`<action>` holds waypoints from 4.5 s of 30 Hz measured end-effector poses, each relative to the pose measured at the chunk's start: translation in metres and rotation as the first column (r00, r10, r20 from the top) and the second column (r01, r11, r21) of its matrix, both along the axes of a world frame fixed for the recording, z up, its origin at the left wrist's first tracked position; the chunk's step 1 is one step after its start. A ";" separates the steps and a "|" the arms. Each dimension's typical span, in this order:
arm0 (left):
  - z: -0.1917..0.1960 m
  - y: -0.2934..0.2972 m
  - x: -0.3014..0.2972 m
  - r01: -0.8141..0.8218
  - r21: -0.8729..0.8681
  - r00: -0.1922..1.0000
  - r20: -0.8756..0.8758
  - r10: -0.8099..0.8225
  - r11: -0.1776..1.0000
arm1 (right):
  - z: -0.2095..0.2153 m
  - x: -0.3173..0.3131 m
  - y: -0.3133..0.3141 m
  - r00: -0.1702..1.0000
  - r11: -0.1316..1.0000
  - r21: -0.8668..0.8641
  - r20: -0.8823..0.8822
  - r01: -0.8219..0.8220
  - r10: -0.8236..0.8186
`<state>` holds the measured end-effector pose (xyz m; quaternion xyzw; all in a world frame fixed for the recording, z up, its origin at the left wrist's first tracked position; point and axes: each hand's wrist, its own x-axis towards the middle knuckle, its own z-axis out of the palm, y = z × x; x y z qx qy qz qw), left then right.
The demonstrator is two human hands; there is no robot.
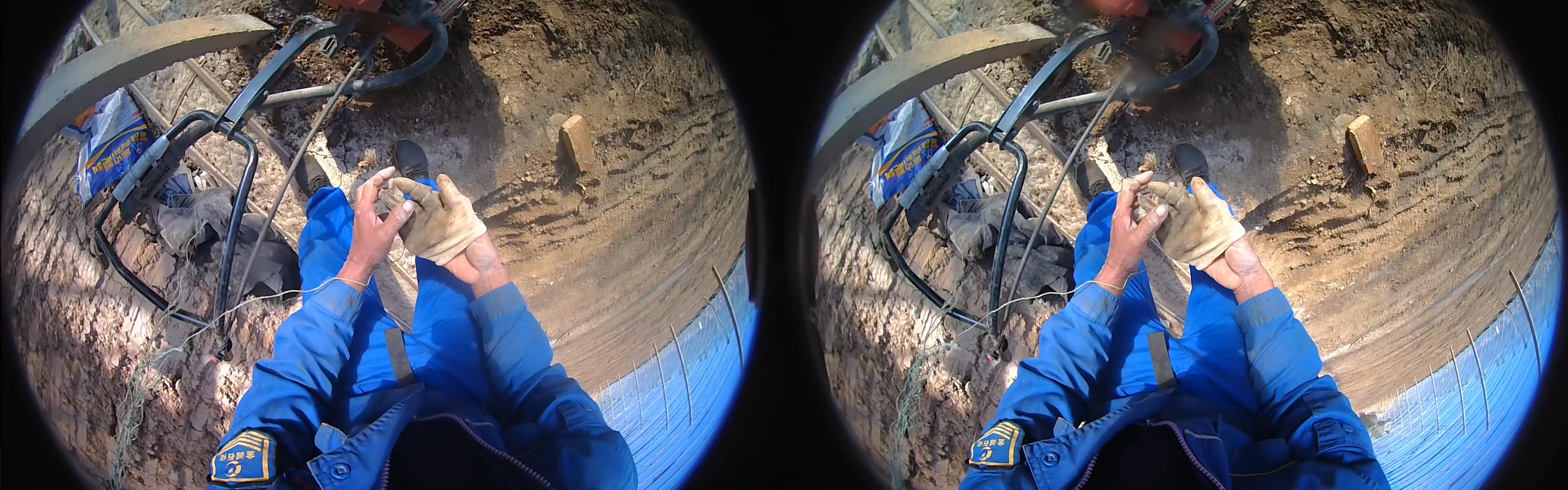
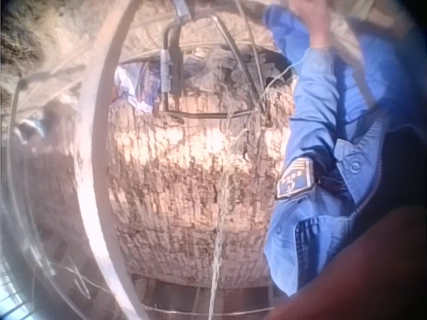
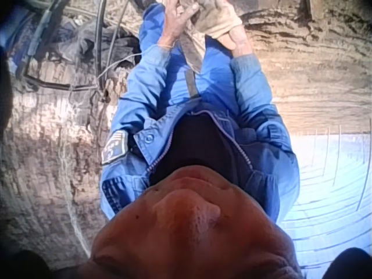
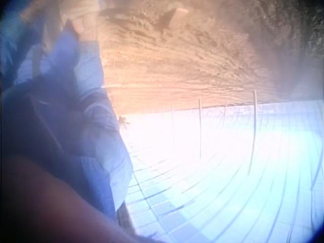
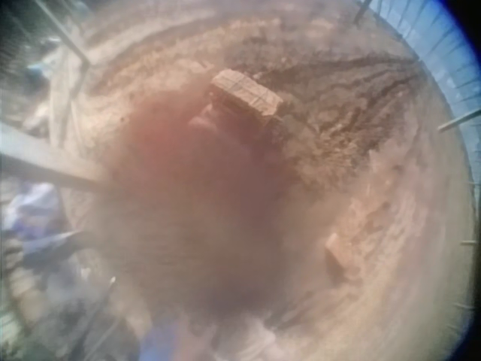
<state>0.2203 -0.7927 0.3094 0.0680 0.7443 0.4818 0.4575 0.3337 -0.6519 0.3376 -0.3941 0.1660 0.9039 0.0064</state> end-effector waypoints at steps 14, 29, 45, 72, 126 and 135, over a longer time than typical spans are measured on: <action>0.044 0.003 0.003 0.142 -0.089 0.842 -0.513 -0.168 0.986 | 0.006 -0.003 0.001 0.989 0.985 -0.099 -0.022 0.144 -0.147; 0.045 0.005 0.048 0.358 0.060 0.895 -0.307 -0.324 0.932 | -0.053 -0.024 -0.014 0.923 0.839 0.543 0.337 -0.030 -0.185; 0.039 0.010 0.021 0.462 0.133 0.870 -0.259 -0.419 0.877 | -0.058 -0.030 0.020 0.998 0.958 0.287 -0.064 0.012 0.007; 0.160 -0.033 -0.198 0.520 -0.309 0.543 -0.600 -0.588 0.796 | -0.056 -0.203 0.044 0.806 0.815 0.323 -0.527 0.482 -0.268; 0.123 -0.213 -0.493 0.399 -0.850 0.384 -0.186 -0.904 0.344 | -0.200 -0.276 0.146 0.819 0.247 0.798 0.574 -0.550 -0.028; 0.123 -0.206 -0.488 0.371 -0.867 0.378 -0.186 -0.907 0.333 | -0.184 -0.243 0.118 0.891 0.505 0.834 0.384 -0.222 -0.243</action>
